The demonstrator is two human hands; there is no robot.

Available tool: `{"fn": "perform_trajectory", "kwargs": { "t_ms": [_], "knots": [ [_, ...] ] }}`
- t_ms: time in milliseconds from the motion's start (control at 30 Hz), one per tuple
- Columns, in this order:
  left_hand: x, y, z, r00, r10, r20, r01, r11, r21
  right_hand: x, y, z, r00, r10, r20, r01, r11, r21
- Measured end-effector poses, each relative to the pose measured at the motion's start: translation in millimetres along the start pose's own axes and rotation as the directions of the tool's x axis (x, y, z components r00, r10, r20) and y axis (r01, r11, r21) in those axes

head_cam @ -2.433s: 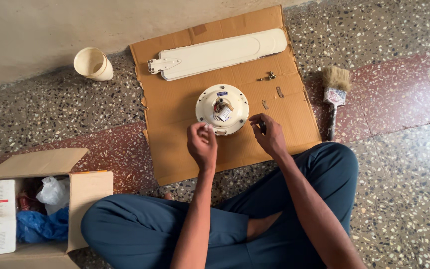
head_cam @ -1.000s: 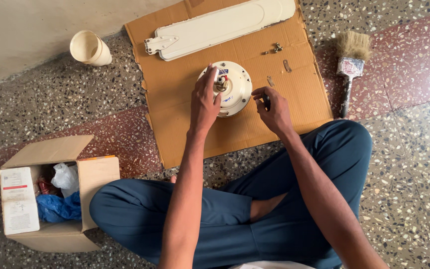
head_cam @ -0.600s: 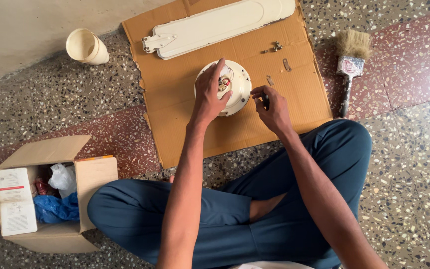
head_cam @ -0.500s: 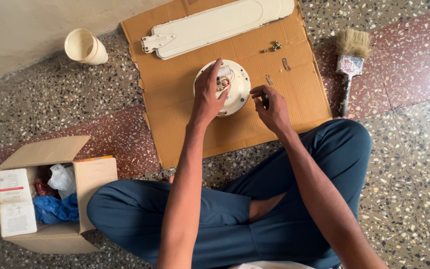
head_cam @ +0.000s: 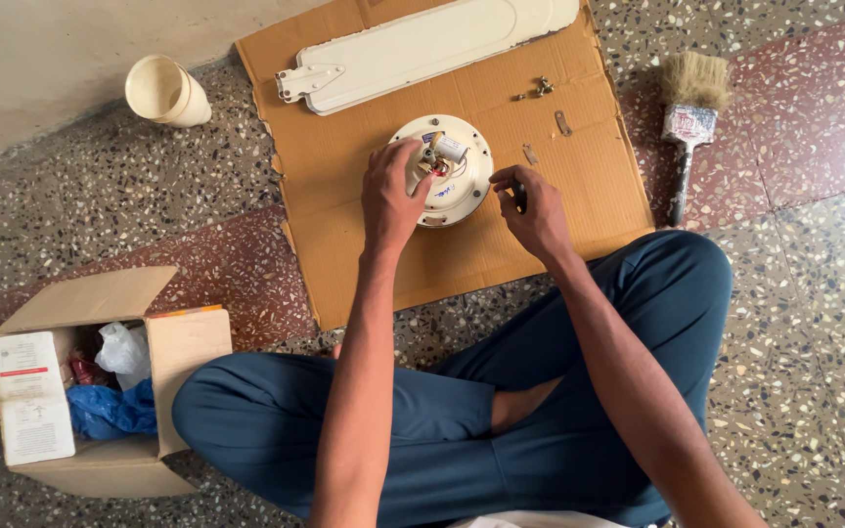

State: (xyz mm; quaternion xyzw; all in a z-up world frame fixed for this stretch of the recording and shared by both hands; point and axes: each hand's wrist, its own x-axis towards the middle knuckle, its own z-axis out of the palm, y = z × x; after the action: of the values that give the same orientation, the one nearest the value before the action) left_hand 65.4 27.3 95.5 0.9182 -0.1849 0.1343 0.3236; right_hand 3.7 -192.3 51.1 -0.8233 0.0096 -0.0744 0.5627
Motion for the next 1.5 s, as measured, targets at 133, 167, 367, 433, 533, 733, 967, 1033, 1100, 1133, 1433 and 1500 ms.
{"fn": "perform_trajectory", "kwargs": {
  "t_ms": [133, 167, 367, 433, 533, 733, 967, 1033, 1100, 1133, 1433, 1500],
  "knots": [
    [-1.7, -3.5, 0.2, 0.999, -0.022, 0.028, 0.022, 1.0, 0.016, -0.3, 0.3, 0.4, 0.999, 0.038, 0.014, -0.038, 0.999, 0.006],
    [-1.9, -3.4, -0.6, 1.0, -0.018, 0.025, 0.017, 1.0, 0.009, 0.0, 0.4, 0.2, 0.999, 0.038, 0.015, -0.038, 0.999, 0.008],
    [-1.2, 2.8, -6.4, 1.0, -0.026, -0.011, 0.026, 1.0, -0.012, 0.1, 1.5, 0.4, 1.0, 0.017, 0.011, -0.017, 1.0, -0.011],
    [-0.2, 5.1, -8.1, 0.999, -0.024, -0.028, 0.023, 1.0, -0.013, 0.2, 1.5, 0.1, 0.999, 0.042, 0.017, -0.042, 0.999, -0.008],
    [0.1, 6.5, -10.3, 1.0, -0.01, -0.029, 0.009, 1.0, -0.017, 0.1, 1.9, 0.5, 0.999, 0.039, 0.016, -0.039, 0.999, -0.006],
    [0.0, 6.7, -6.9, 0.999, -0.012, -0.031, 0.012, 1.0, -0.007, 0.6, 3.2, 1.0, 1.0, 0.004, 0.012, -0.004, 1.0, -0.012],
    [-7.6, 3.2, -1.8, 0.998, -0.022, -0.054, 0.02, 0.999, -0.041, 0.0, 4.7, 3.0, 1.0, -0.017, 0.001, 0.017, 1.0, 0.004],
    [-10.0, 4.3, -1.3, 0.997, -0.003, -0.077, -0.001, 0.999, -0.044, -0.2, 4.3, 2.6, 1.0, -0.015, 0.006, 0.015, 1.0, 0.009],
    [-12.9, 6.1, -1.7, 0.995, 0.024, -0.098, -0.028, 0.999, -0.041, -0.5, 4.2, 2.3, 1.0, -0.011, 0.009, 0.011, 1.0, 0.009],
    [-14.0, 7.2, -1.9, 0.997, 0.0, -0.08, -0.003, 0.999, -0.04, -0.5, 4.3, 2.3, 1.0, -0.008, 0.01, 0.008, 1.0, 0.008],
    [-15.0, 20.5, -8.8, 0.994, -0.079, -0.081, 0.077, 0.996, -0.038, -0.5, 5.0, 2.3, 1.0, 0.007, 0.015, -0.006, 1.0, -0.008],
    [-14.6, 23.9, -11.3, 0.988, -0.112, -0.104, 0.111, 0.994, -0.015, -0.4, 5.4, 2.3, 1.0, 0.007, 0.015, -0.007, 1.0, -0.01]
  ]
}}
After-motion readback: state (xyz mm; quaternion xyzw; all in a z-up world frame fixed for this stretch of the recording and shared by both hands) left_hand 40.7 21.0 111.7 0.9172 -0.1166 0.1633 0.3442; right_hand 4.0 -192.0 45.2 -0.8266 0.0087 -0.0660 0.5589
